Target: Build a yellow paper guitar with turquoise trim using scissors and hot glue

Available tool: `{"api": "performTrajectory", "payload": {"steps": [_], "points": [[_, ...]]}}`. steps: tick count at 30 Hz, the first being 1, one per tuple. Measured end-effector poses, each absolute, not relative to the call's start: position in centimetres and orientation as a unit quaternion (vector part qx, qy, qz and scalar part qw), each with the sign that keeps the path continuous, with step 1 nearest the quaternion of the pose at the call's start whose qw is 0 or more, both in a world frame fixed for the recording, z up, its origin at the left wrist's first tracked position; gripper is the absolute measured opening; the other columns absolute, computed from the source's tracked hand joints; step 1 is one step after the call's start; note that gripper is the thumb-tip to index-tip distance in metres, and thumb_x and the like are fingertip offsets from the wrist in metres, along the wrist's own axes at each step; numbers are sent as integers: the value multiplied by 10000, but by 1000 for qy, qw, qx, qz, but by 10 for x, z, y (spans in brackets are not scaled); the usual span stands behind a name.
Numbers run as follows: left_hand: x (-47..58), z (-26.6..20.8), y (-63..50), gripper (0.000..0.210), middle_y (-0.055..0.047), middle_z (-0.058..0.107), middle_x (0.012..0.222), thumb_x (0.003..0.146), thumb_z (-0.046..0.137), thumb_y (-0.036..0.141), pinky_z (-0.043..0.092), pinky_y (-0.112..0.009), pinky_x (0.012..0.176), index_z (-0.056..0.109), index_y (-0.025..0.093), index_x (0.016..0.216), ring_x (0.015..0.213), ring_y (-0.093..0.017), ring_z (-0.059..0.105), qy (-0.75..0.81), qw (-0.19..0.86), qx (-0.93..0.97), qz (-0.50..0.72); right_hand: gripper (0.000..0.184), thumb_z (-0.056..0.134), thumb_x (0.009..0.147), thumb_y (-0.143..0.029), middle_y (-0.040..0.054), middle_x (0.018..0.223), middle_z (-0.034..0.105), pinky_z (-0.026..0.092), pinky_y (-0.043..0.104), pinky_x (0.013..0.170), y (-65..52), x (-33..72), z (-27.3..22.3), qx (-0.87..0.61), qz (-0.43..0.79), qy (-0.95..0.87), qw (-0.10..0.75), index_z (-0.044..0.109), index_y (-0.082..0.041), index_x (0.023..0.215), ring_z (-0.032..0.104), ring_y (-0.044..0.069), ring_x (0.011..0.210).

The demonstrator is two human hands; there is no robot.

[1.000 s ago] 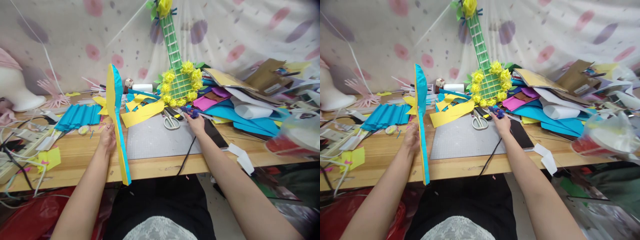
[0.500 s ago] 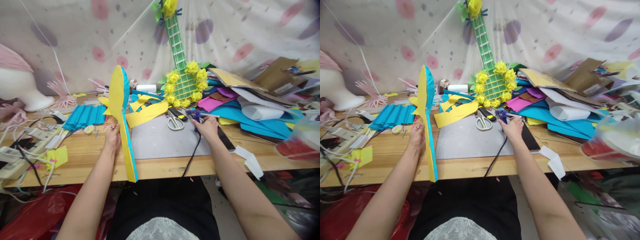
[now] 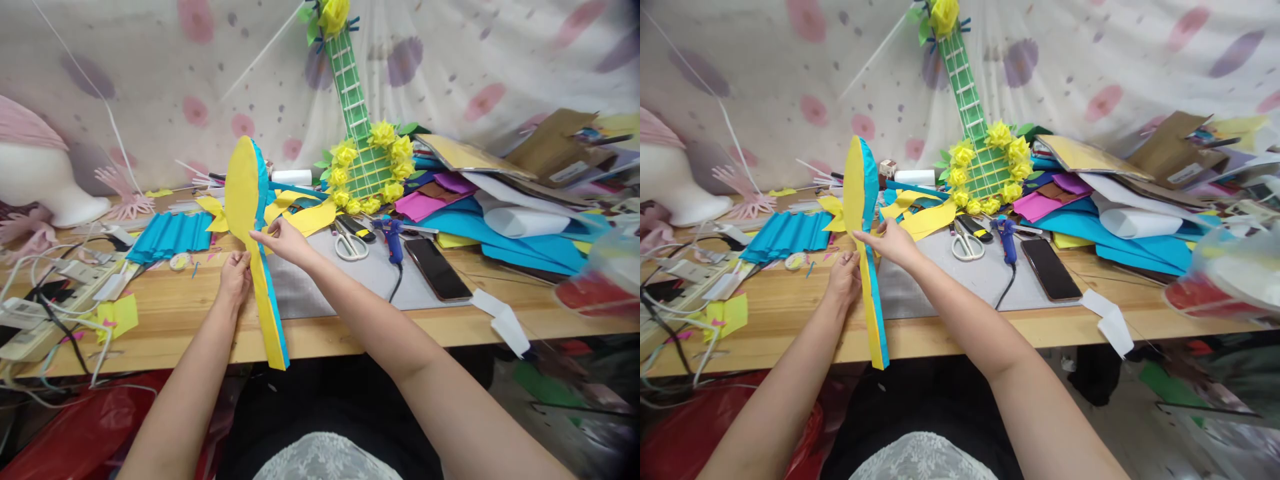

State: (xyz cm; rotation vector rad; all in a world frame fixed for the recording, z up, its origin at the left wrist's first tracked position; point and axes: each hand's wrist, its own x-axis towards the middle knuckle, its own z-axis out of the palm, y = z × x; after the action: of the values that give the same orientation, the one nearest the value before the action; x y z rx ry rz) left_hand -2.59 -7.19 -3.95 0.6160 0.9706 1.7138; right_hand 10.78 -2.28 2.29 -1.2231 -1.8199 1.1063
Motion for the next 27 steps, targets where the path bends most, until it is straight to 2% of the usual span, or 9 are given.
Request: {"api": "performTrajectory", "payload": {"steps": [5, 10, 15, 18, 23, 27], "points": [[-28, -43, -71, 474, 66, 587, 611, 624, 766, 178, 471, -199, 622, 292, 189, 623, 631, -95, 615, 412, 519, 261, 702, 415, 680, 702, -491, -72, 534, 446, 361, 206, 453, -13, 95, 17, -362, 589, -651, 315, 368, -219, 712, 451, 80, 472], [-29, -48, -68, 473, 66, 595, 626, 619, 767, 180, 475, -209, 640, 295, 189, 628, 648, -99, 624, 400, 533, 264, 697, 403, 712, 705, -403, -95, 503, 424, 347, 166, 426, -14, 101, 10, -291, 705, -562, 320, 356, -214, 704, 430, 57, 441], [-28, -47, -69, 462, 58, 613, 631, 603, 774, 165, 479, -209, 625, 313, 187, 621, 647, -107, 631, 386, 537, 263, 702, 319, 664, 757, -342, -93, 517, 455, 340, 146, 430, -15, 103, 6, -259, 739, -532, 322, 378, -204, 723, 448, 45, 451], [-28, -47, -68, 438, 60, 608, 618, 615, 768, 171, 474, -213, 606, 330, 191, 627, 625, -108, 623, 382, 534, 261, 708, 278, 587, 815, -379, -81, 543, 486, 360, 150, 445, -19, 104, 6, -256, 739, -536, 316, 386, -201, 742, 456, 42, 454], [-27, -47, -66, 431, 45, 625, 623, 627, 767, 203, 495, -266, 657, 336, 194, 627, 641, -140, 635, 383, 532, 272, 705, 378, 652, 746, -457, -98, 503, 427, 343, 173, 406, -25, 102, 5, -299, 653, -611, 332, 362, -216, 724, 446, 62, 431], [-28, -45, -67, 474, 29, 645, 643, 612, 783, 256, 504, -269, 650, 314, 193, 624, 635, -140, 634, 398, 534, 274, 694, 401, 644, 738, -478, -104, 509, 422, 340, 165, 419, -23, 100, -4, -248, 670, -623, 320, 343, -214, 716, 443, 55, 437]]}}
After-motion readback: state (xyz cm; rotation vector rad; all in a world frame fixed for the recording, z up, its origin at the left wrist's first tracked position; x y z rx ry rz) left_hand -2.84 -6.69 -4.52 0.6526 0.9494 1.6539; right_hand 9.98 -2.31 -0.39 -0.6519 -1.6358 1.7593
